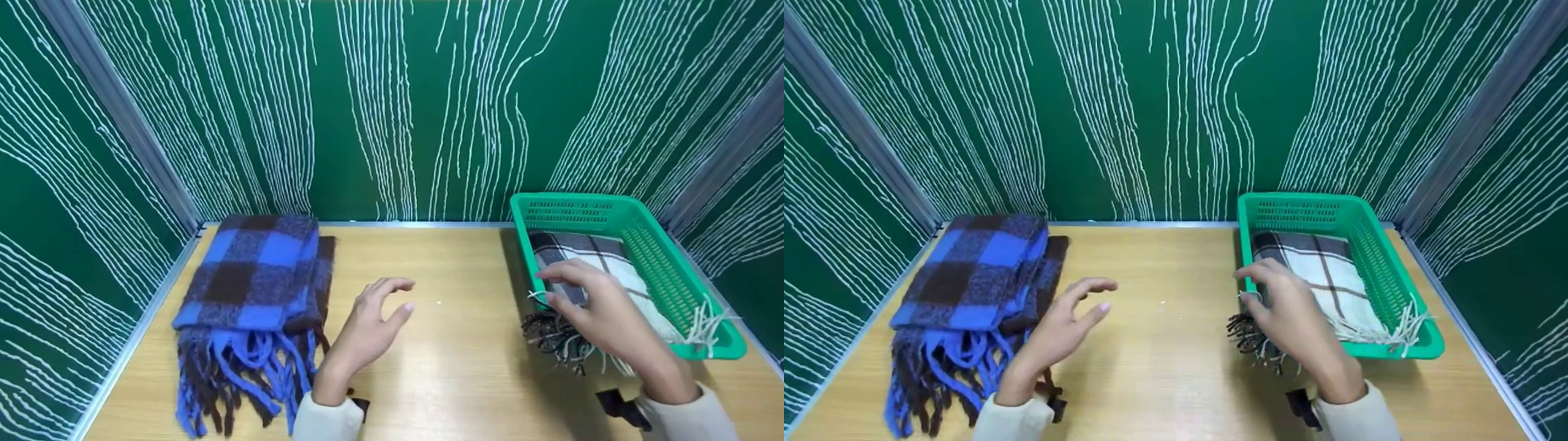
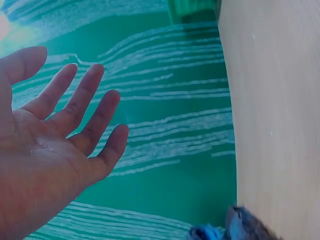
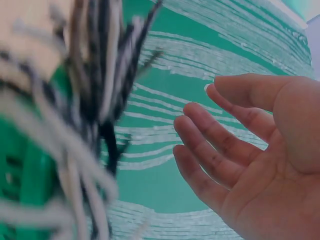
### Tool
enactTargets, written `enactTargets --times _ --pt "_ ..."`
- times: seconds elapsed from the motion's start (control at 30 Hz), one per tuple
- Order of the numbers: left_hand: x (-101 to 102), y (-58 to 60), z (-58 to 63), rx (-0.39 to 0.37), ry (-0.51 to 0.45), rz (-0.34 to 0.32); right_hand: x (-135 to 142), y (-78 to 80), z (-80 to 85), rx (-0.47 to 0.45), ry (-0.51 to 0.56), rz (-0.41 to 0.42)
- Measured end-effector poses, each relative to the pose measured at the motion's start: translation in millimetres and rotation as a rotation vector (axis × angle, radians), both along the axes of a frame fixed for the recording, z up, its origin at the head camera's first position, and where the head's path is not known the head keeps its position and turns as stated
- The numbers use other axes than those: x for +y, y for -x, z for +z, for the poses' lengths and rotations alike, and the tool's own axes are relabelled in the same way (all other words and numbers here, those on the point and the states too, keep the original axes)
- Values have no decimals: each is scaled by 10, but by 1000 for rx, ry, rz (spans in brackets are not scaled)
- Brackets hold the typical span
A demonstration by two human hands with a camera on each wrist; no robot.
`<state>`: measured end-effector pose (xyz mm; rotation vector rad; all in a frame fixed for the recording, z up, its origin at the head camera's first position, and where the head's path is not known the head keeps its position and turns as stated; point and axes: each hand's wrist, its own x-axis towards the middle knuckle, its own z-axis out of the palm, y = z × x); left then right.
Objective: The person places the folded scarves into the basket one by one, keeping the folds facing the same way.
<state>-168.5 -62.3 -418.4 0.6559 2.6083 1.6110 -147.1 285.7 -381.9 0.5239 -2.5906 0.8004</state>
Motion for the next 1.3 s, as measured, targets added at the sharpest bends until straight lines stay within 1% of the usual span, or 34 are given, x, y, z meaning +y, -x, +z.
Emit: enactTargets --times 0.2,0.3,0.4,0.47,0.63,0.77,0.97,1.23,1.3 --pt "-205 30 -51 12 -24 42 -236 20 -72 17 3 44" --pt "-301 26 -71 14 -21 67 -354 42 -121 38 16 84" --pt "-384 24 -85 21 -16 92 -460 59 -172 42 21 106" --pt "-436 19 -95 18 -14 103 -522 60 -207 25 28 114" --pt "-567 4 -120 -5 -14 128 -652 69 -296 -50 54 123" --pt "-672 9 -129 -10 -24 160 -734 90 -372 -85 71 139" --pt "-833 24 -148 -17 -43 207 -827 124 -478 -106 81 159" --pt "-1025 42 -175 -46 -66 287 -944 175 -614 -102 140 196" --pt "-1074 40 -178 -45 -65 310 -981 182 -650 -120 151 196"
